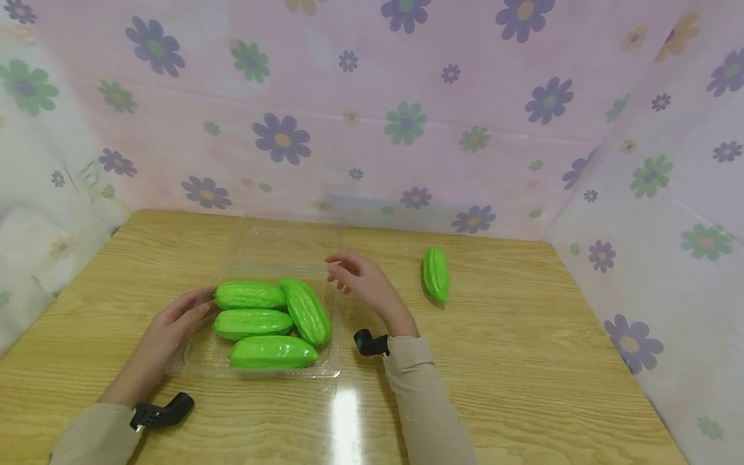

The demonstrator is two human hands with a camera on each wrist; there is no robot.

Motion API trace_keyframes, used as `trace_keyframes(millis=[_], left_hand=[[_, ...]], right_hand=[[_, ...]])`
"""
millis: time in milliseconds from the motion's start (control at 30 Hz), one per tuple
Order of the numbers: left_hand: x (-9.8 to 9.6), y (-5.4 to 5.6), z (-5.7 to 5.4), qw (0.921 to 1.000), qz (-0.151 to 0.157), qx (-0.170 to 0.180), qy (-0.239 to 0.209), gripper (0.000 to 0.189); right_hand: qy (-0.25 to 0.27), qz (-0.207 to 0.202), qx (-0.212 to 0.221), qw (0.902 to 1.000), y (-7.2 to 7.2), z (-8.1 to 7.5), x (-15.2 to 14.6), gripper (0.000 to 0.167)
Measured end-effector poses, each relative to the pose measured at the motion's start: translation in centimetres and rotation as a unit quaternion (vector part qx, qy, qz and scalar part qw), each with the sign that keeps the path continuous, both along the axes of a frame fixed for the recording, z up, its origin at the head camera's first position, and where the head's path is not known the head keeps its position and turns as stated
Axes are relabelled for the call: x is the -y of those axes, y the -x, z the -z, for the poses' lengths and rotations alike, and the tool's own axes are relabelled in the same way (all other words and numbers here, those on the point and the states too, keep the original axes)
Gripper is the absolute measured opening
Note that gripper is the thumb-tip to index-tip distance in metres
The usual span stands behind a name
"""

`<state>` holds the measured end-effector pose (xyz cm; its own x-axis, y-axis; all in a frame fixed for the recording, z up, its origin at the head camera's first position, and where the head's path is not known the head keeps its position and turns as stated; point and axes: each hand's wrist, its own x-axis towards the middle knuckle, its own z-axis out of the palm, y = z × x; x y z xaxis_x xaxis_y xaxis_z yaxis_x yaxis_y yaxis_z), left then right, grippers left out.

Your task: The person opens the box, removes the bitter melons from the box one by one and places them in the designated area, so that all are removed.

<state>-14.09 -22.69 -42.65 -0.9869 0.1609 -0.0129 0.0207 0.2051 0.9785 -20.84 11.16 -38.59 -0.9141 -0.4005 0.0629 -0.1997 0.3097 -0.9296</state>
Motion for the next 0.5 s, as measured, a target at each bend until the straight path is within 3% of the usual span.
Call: trace_keyframes(millis=[233,500], left_hand=[[0.0,0.0,0.0,1.0000,-0.001,-0.001,0.000,0.056],[0.0,0.1,0.0,1.0000,-0.002,-0.004,0.000,0.055]], right_hand=[[-0.005,-0.020,-0.003,0.9998,-0.8,-1.3,0.4,0.031],[-0.107,-0.014,-0.035,0.9936,-0.8,-1.0,0.9,0.035]])
